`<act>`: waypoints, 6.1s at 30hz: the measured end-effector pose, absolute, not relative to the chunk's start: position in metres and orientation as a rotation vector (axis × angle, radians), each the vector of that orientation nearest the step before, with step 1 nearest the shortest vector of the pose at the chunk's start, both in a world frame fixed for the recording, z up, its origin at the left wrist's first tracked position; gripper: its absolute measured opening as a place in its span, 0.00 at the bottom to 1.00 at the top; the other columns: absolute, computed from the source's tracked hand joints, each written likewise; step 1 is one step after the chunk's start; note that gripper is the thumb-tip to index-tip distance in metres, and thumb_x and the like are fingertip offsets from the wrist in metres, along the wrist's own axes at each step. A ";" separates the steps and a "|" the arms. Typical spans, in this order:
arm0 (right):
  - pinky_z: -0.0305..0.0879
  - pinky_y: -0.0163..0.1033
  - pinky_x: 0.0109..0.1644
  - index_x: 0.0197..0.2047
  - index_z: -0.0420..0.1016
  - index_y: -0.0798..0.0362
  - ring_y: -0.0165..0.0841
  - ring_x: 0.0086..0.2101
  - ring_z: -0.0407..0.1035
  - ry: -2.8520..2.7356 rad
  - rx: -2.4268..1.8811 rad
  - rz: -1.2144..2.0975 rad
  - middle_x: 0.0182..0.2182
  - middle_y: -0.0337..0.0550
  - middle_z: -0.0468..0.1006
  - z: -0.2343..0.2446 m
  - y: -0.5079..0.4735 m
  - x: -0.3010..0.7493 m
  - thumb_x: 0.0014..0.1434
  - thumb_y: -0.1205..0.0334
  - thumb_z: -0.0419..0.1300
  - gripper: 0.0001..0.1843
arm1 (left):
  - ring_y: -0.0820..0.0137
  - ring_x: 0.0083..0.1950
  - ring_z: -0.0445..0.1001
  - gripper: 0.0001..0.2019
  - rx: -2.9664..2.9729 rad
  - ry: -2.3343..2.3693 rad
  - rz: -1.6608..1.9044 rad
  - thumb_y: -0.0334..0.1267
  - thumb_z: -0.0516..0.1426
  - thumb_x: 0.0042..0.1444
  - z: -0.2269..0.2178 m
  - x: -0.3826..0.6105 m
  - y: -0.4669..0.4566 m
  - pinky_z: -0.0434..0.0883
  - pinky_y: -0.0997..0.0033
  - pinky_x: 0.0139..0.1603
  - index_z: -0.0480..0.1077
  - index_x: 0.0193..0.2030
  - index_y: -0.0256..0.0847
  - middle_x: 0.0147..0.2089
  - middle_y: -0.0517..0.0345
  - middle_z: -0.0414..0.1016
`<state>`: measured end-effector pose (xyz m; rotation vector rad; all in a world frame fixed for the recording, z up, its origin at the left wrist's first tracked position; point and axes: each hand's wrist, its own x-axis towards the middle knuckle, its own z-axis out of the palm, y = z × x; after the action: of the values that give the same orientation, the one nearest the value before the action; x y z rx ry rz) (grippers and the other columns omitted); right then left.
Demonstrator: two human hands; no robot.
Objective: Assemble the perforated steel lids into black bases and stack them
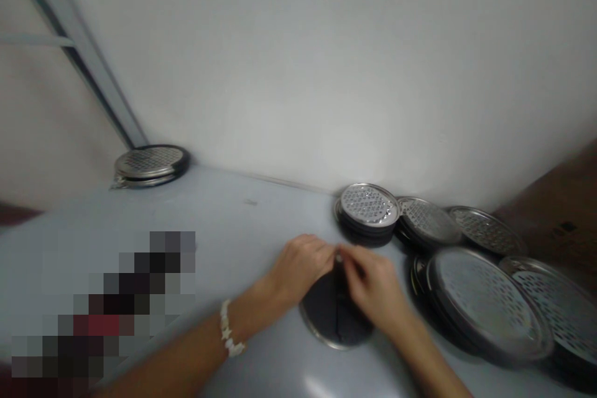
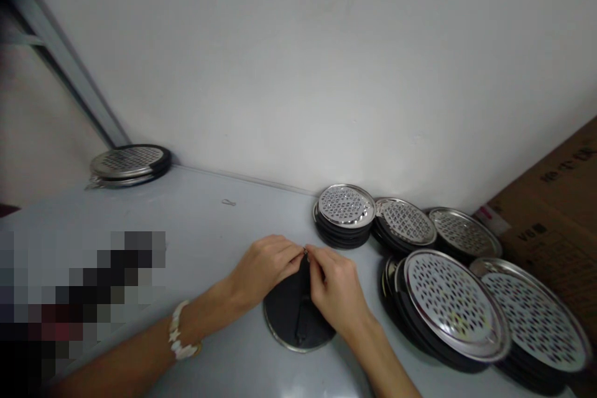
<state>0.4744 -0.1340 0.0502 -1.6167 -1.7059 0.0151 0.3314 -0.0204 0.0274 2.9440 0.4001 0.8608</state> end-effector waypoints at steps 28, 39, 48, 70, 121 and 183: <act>0.69 0.34 0.33 0.45 0.79 0.54 0.32 0.28 0.73 -1.297 -1.521 0.340 0.27 0.39 0.79 0.053 -0.132 0.465 0.68 0.55 0.57 0.14 | 0.68 0.39 0.79 0.05 1.919 0.571 0.817 0.36 0.63 0.58 0.062 0.331 -0.019 0.71 0.71 0.46 0.80 0.33 0.40 0.35 0.59 0.83; 0.67 0.33 0.33 0.43 0.80 0.53 0.30 0.27 0.72 -1.166 -1.404 0.505 0.25 0.38 0.78 0.063 -0.132 0.473 0.65 0.53 0.61 0.12 | 0.70 0.35 0.77 0.09 1.546 0.423 0.695 0.39 0.66 0.52 0.062 0.333 -0.016 0.72 0.70 0.42 0.71 0.34 0.38 0.33 0.58 0.78; 0.64 0.32 0.27 0.42 0.81 0.53 0.28 0.23 0.71 -1.091 -1.287 0.641 0.24 0.38 0.78 0.069 -0.130 0.478 0.63 0.52 0.64 0.13 | 0.71 0.37 0.77 0.08 1.522 0.312 0.568 0.38 0.63 0.57 0.066 0.330 -0.013 0.72 0.70 0.45 0.77 0.37 0.35 0.35 0.55 0.81; 0.67 0.34 0.34 0.45 0.80 0.52 0.30 0.27 0.72 -1.225 -1.455 0.451 0.24 0.36 0.77 0.061 -0.135 0.476 0.67 0.54 0.59 0.13 | 0.68 0.37 0.79 0.07 1.796 0.450 0.735 0.37 0.63 0.57 0.071 0.329 -0.024 0.73 0.73 0.43 0.80 0.32 0.38 0.34 0.56 0.83; 0.66 0.36 0.35 0.32 0.77 0.53 0.32 0.29 0.70 -1.469 -1.567 0.664 0.25 0.38 0.77 0.074 -0.138 0.489 0.56 0.63 0.62 0.04 | 0.69 0.36 0.80 0.06 1.871 0.408 0.561 0.32 0.60 0.57 0.078 0.322 -0.023 0.73 0.73 0.40 0.81 0.37 0.39 0.35 0.56 0.84; 0.48 0.54 0.73 0.41 0.71 0.51 0.32 0.46 0.70 -1.909 -1.492 0.384 0.39 0.42 0.73 0.042 -0.213 0.468 0.65 0.74 0.52 0.10 | 0.70 0.43 0.75 0.08 2.505 -0.128 0.382 0.25 0.58 0.63 0.053 0.298 -0.051 0.65 0.66 0.60 0.75 0.36 0.40 0.38 0.59 0.80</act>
<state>0.4680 -0.2131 0.0425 -1.4922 -1.9093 0.3840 0.2979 -0.0514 0.0527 2.5046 -0.1281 0.3817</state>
